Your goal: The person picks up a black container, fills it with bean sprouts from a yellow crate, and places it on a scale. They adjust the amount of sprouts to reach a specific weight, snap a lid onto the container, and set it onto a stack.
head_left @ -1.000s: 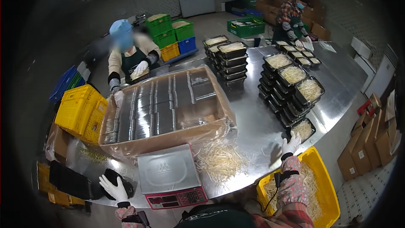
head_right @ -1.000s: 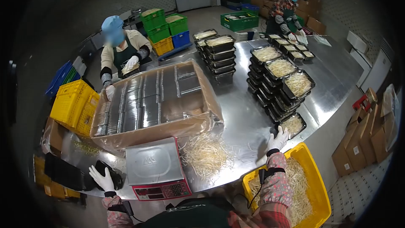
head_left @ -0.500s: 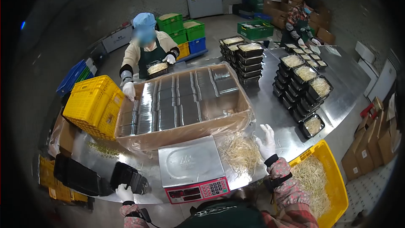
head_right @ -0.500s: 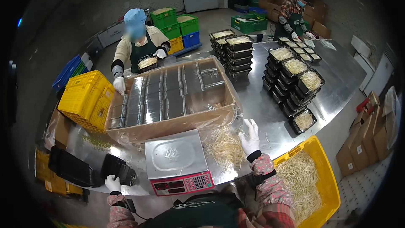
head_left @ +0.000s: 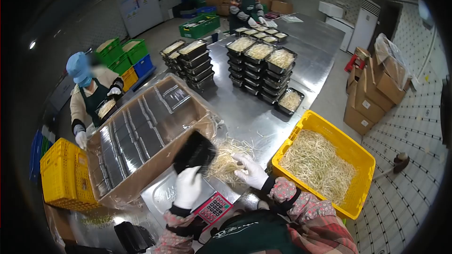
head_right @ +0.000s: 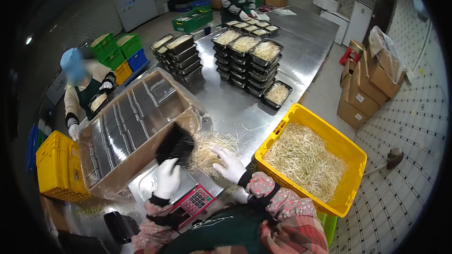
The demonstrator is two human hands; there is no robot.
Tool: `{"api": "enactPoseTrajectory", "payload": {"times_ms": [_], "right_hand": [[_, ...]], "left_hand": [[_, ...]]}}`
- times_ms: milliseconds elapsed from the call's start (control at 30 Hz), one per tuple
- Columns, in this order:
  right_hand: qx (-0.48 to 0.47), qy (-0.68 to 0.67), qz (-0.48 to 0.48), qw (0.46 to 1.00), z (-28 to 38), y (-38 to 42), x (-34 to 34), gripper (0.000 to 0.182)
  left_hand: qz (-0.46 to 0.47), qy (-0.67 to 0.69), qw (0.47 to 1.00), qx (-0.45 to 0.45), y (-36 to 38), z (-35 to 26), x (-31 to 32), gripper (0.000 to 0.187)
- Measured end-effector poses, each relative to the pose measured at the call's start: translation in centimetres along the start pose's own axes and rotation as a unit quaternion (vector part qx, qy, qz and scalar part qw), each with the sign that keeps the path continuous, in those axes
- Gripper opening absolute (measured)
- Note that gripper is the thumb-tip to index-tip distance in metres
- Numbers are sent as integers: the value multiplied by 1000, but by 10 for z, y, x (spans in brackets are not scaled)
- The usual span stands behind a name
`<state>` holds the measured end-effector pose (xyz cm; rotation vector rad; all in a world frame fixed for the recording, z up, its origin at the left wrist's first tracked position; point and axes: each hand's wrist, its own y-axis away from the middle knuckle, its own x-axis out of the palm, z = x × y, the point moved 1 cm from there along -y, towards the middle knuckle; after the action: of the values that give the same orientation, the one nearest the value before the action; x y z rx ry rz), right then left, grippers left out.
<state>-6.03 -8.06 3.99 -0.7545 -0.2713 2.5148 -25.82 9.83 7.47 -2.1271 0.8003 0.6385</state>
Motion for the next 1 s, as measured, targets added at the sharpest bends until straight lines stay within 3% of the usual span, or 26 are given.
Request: {"api": "enactPoseTrajectory", "payload": {"times_ms": [100,167,300,367,433,500,567,633,700,767,867,1000], "right_hand": [[119,-3,52,992,-3,40,-39,51],[147,10,19,989,-6,70,-79,45],[219,50,-171,959,-30,150,-171,39],[249,74,-253,932,-62,205,-222,37],[288,73,-327,897,-82,254,-272,36],[351,127,-358,856,-103,290,-315,41],[353,230,-324,847,-143,310,-343,47],[379,257,-261,850,-176,295,-356,56],[398,226,-181,871,-209,264,-358,69],[410,228,-105,877,-267,236,-349,79],[423,243,-53,871,-321,203,-336,85],[457,267,-57,846,-332,189,-327,91]], "left_hand": [[129,-24,985,113,-25,-22,85,20],[182,-78,966,165,-42,-22,126,16],[201,-154,952,169,-62,38,212,16],[235,-227,933,149,-68,42,220,33],[234,-234,932,149,-78,-16,202,75],[176,-62,971,148,-79,-59,203,73],[228,158,961,9,-57,-108,220,66],[315,392,839,-209,-21,-140,261,68],[323,442,765,-338,3,-163,301,75],[292,411,715,-485,-3,-194,327,79],[245,447,668,-543,-2,-201,367,60],[207,410,693,-556,-1,-216,391,63]]}}
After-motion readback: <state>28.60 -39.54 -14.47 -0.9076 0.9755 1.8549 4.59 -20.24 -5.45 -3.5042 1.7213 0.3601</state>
